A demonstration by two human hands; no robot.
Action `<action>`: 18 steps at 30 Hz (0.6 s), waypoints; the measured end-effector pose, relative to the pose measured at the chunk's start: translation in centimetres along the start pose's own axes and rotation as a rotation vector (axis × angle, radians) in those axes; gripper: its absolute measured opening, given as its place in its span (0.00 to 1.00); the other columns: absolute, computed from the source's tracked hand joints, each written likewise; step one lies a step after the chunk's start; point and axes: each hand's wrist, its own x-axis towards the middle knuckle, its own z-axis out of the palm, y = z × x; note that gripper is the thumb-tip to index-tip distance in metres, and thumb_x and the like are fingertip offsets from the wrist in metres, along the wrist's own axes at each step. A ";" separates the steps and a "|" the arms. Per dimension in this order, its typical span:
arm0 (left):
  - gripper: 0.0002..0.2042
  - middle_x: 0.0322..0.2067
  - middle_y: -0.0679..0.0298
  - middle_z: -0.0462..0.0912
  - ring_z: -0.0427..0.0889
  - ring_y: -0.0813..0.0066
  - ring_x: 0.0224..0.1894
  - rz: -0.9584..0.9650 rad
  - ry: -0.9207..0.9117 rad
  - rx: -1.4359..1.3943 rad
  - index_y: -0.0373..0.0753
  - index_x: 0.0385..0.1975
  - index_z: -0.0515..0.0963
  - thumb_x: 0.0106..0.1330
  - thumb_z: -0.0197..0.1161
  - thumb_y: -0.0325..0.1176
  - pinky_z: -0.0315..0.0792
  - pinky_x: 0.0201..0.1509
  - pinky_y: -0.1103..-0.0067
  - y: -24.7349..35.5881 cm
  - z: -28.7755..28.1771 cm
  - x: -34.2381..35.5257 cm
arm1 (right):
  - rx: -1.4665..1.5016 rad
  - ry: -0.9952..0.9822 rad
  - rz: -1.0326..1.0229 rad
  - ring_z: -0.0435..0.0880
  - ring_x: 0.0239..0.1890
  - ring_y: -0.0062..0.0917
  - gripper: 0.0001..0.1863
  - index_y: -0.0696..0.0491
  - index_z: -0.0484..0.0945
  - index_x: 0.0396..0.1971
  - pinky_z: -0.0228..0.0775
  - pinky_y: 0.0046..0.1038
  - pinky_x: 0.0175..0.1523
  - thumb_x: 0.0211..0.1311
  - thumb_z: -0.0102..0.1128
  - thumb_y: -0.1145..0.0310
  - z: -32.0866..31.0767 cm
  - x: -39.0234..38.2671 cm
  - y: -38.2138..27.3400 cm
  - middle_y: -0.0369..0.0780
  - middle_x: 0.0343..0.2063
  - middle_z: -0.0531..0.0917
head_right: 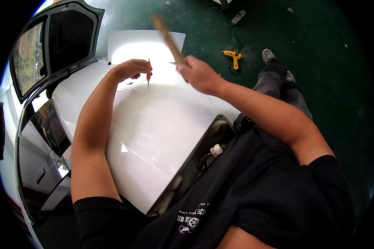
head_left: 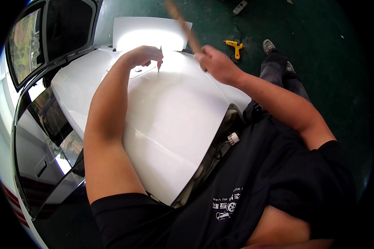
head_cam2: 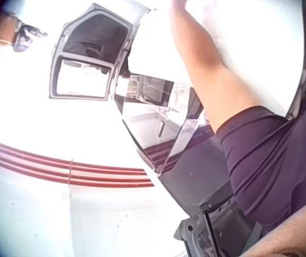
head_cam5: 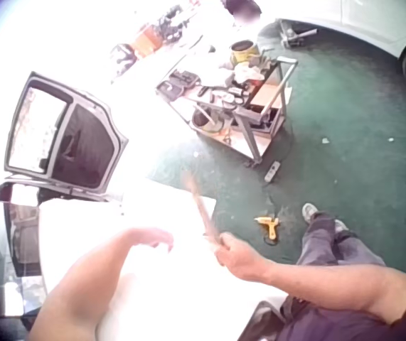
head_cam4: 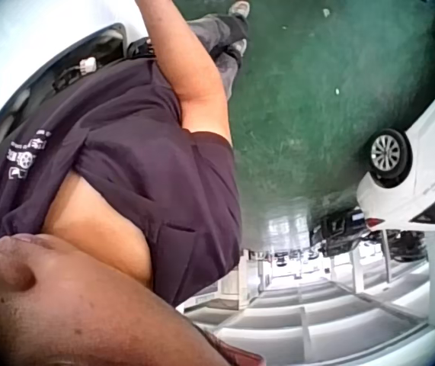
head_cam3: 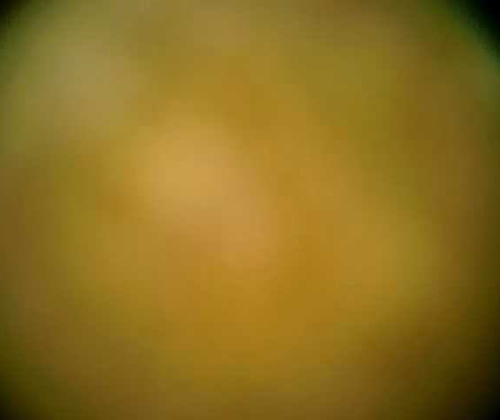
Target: The person uses a small metal tool and a wooden stick to repeatedly tap and push a dent on the white hood of a car. The person works on the same small area for an extended period, occasionally adjusting their position and the tools used.
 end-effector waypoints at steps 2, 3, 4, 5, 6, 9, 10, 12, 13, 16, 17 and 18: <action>0.11 0.37 0.63 0.84 0.67 0.79 0.27 0.001 -0.019 -0.012 0.37 0.50 0.83 0.72 0.62 0.32 0.63 0.31 0.80 -0.5 -0.1 0.0 | -0.115 -0.144 0.055 0.72 0.29 0.22 0.18 0.56 0.75 0.36 0.68 0.30 0.39 0.75 0.52 0.54 -0.4 0.2 0.1 0.37 0.26 0.76; 0.11 0.37 0.62 0.84 0.67 0.79 0.27 0.036 -0.023 -0.044 0.37 0.50 0.83 0.72 0.62 0.32 0.63 0.30 0.80 -0.6 -0.2 -0.2 | -0.076 -0.111 0.069 0.72 0.29 0.22 0.18 0.56 0.75 0.37 0.68 0.30 0.39 0.75 0.52 0.54 -0.3 0.0 -0.1 0.37 0.26 0.77; 0.11 0.37 0.62 0.84 0.67 0.79 0.26 0.032 -0.011 -0.047 0.37 0.50 0.83 0.72 0.62 0.32 0.63 0.30 0.80 -0.5 -0.2 -0.1 | -0.037 -0.077 0.084 0.72 0.29 0.22 0.18 0.56 0.75 0.37 0.68 0.29 0.39 0.75 0.52 0.54 -0.2 -0.1 -0.3 0.37 0.27 0.77; 0.11 0.36 0.62 0.84 0.67 0.79 0.26 0.028 0.000 -0.050 0.37 0.50 0.83 0.72 0.62 0.32 0.63 0.30 0.80 -0.5 -0.3 -0.1 | 0.046 -0.005 0.039 0.69 0.27 0.17 0.17 0.56 0.74 0.38 0.63 0.24 0.34 0.76 0.51 0.55 -0.2 0.0 -0.6 0.33 0.24 0.72; 0.11 0.36 0.62 0.83 0.67 0.79 0.26 0.024 0.010 -0.053 0.37 0.50 0.83 0.72 0.62 0.32 0.63 0.30 0.80 -0.2 -0.3 -0.2 | 0.071 0.021 0.015 0.69 0.27 0.16 0.17 0.56 0.74 0.38 0.63 0.24 0.34 0.76 0.52 0.55 -0.1 0.0 -0.9 0.33 0.24 0.72; 0.11 0.37 0.62 0.84 0.66 0.80 0.26 0.011 -0.018 -0.021 0.37 0.50 0.83 0.72 0.62 0.33 0.63 0.31 0.81 -0.8 -0.2 0.2 | -0.016 -0.036 -0.010 0.68 0.27 0.16 0.17 0.56 0.74 0.37 0.63 0.23 0.35 0.76 0.52 0.55 0.0 -0.2 -1.1 0.33 0.24 0.72; 0.11 0.38 0.62 0.84 0.66 0.80 0.26 0.007 -0.023 -0.005 0.37 0.50 0.83 0.72 0.62 0.33 0.63 0.31 0.81 -0.8 -0.2 0.2 | -0.153 -0.145 0.011 0.68 0.27 0.16 0.17 0.56 0.74 0.38 0.63 0.23 0.35 0.76 0.52 0.55 -0.1 -0.4 -1.3 0.33 0.24 0.72; 0.11 0.37 0.62 0.84 0.66 0.80 0.26 -0.002 0.001 -0.011 0.37 0.50 0.82 0.73 0.62 0.32 0.62 0.31 0.82 -1.0 0.0 0.4 | -0.164 -0.203 0.110 0.68 0.28 0.15 0.17 0.56 0.73 0.38 0.63 0.23 0.35 0.76 0.51 0.55 -0.1 -0.3 -1.4 0.33 0.24 0.72; 0.11 0.37 0.63 0.83 0.66 0.80 0.26 0.028 -0.001 -0.047 0.37 0.50 0.82 0.73 0.62 0.32 0.62 0.30 0.81 -0.8 0.0 0.2 | -0.068 -0.122 0.073 0.68 0.28 0.15 0.17 0.56 0.73 0.39 0.63 0.23 0.35 0.76 0.51 0.55 0.0 -0.3 -1.0 0.33 0.24 0.72; 0.11 0.37 0.63 0.83 0.66 0.80 0.26 0.034 -0.008 -0.047 0.37 0.50 0.82 0.73 0.62 0.32 0.62 0.30 0.81 0.0 0.0 0.1 | 0.074 -0.013 0.000 0.72 0.28 0.22 0.19 0.57 0.75 0.37 0.68 0.29 0.38 0.75 0.52 0.54 -0.1 0.0 -0.3 0.36 0.25 0.76; 0.11 0.37 0.64 0.83 0.66 0.81 0.26 0.022 -0.010 -0.028 0.37 0.50 0.82 0.73 0.62 0.32 0.63 0.30 0.81 0.1 0.1 0.2 | 0.056 -0.020 0.000 0.72 0.28 0.22 0.19 0.57 0.75 0.37 0.68 0.29 0.38 0.75 0.52 0.54 0.0 0.0 -0.1 0.36 0.25 0.76; 0.11 0.37 0.64 0.84 0.66 0.81 0.26 0.016 -0.014 -0.020 0.37 0.50 0.82 0.73 0.61 0.32 0.63 0.30 0.81 0.1 0.1 0.1 | 0.037 -0.030 -0.006 0.72 0.28 0.22 0.19 0.57 0.75 0.37 0.68 0.29 0.38 0.75 0.52 0.54 0.0 0.1 -0.5 0.36 0.25 0.76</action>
